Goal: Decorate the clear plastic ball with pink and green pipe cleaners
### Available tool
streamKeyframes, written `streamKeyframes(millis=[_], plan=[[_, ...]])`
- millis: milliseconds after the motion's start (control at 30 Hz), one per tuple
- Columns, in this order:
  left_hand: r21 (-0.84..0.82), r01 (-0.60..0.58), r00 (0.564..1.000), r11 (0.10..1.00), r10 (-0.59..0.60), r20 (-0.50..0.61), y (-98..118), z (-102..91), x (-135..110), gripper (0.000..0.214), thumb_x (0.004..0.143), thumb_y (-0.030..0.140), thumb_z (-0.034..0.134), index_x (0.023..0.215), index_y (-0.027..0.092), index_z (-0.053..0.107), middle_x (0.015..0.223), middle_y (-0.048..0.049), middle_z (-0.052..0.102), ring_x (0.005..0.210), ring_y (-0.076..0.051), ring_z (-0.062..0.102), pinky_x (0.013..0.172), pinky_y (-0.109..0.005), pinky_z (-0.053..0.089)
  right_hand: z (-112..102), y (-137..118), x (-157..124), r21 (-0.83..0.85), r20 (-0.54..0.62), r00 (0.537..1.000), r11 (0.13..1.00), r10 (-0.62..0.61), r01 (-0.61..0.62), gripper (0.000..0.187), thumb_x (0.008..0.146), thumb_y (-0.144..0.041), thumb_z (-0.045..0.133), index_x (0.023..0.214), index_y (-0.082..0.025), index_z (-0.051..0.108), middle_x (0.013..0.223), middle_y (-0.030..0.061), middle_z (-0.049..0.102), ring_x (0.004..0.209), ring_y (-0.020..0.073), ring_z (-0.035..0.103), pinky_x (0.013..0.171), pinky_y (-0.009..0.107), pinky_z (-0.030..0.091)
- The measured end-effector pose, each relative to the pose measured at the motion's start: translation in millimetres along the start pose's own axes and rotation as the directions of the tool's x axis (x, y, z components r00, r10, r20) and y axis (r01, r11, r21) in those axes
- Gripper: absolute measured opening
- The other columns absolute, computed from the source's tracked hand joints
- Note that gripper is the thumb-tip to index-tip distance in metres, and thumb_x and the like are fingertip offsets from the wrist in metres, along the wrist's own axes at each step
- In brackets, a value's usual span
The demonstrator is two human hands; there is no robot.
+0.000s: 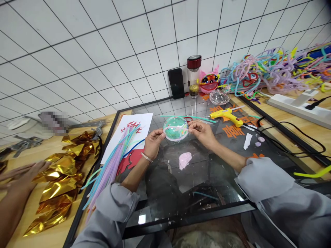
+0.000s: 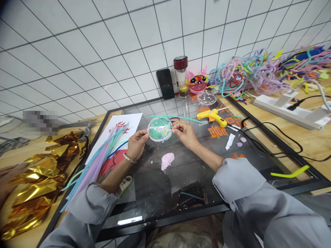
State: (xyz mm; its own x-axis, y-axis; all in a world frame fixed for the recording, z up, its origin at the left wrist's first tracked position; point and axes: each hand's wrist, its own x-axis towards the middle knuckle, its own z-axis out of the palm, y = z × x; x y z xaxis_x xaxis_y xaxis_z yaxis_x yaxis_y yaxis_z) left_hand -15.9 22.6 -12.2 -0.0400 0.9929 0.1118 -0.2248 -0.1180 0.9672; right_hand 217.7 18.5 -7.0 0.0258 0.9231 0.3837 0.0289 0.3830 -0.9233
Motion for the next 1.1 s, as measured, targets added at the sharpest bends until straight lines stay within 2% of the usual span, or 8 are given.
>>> streamKeyframes(millis=[233,567,833,967,1100], plan=[[0.016,-0.018,1.000,1.000,0.018,-0.009,0.4,1.6,-1.4,0.035,0.053,0.035,0.090,0.073,0.015,0.069,0.095,-0.0047,0.071,0.089,-0.015,0.064,0.087,-0.029,0.049,-3.8,1.2,2.6,0.029,0.015,0.999,0.999,0.032,-0.032,0.016,0.068,-0.034,0.078,0.064,-0.022,0.068,0.085,0.0042,0.068,0.091,0.0211,0.063,0.087,0.037,0.049],[0.073,-0.108,0.994,0.991,0.107,0.009,1.8,6.4,-2.4,0.028,0.056,0.036,0.088,0.068,0.016,0.073,0.089,-0.0043,0.071,0.090,-0.017,0.064,0.091,-0.034,0.049,-11.1,1.0,4.3,0.036,0.029,0.999,0.999,0.025,-0.026,0.019,0.066,-0.037,0.081,0.064,-0.022,0.069,0.087,0.0044,0.069,0.089,0.0209,0.063,0.087,0.038,0.050],[0.119,-0.155,0.987,0.981,0.151,0.049,4.1,8.8,-5.6,0.021,0.060,0.032,0.086,0.067,0.017,0.073,0.090,-0.0052,0.068,0.088,-0.017,0.064,0.084,-0.032,0.052,-16.2,1.6,5.6,0.018,0.025,0.997,0.997,0.069,-0.069,0.022,0.063,-0.040,0.082,0.064,-0.023,0.069,0.087,0.0039,0.070,0.085,0.0198,0.063,0.080,0.036,0.051],[0.132,-0.198,0.979,0.971,0.189,0.072,4.2,11.0,-7.5,0.017,0.062,0.030,0.084,0.067,0.018,0.074,0.091,-0.0055,0.067,0.091,-0.017,0.064,0.085,-0.032,0.053,-21.2,4.7,7.5,0.014,0.035,0.995,0.996,0.091,-0.091,0.028,0.061,-0.046,0.083,0.065,-0.023,0.069,0.087,0.0041,0.070,0.088,0.0209,0.063,0.083,0.037,0.051],[0.127,-0.182,0.982,0.975,0.174,0.067,4.4,13.8,-8.4,0.017,0.062,0.030,0.083,0.068,0.017,0.073,0.093,-0.0061,0.066,0.088,-0.017,0.064,0.080,-0.031,0.055,-24.2,3.7,9.1,-0.021,0.055,0.995,0.996,0.089,-0.088,0.028,0.062,-0.047,0.083,0.065,-0.023,0.069,0.086,0.0042,0.070,0.087,0.0212,0.064,0.085,0.037,0.051]])
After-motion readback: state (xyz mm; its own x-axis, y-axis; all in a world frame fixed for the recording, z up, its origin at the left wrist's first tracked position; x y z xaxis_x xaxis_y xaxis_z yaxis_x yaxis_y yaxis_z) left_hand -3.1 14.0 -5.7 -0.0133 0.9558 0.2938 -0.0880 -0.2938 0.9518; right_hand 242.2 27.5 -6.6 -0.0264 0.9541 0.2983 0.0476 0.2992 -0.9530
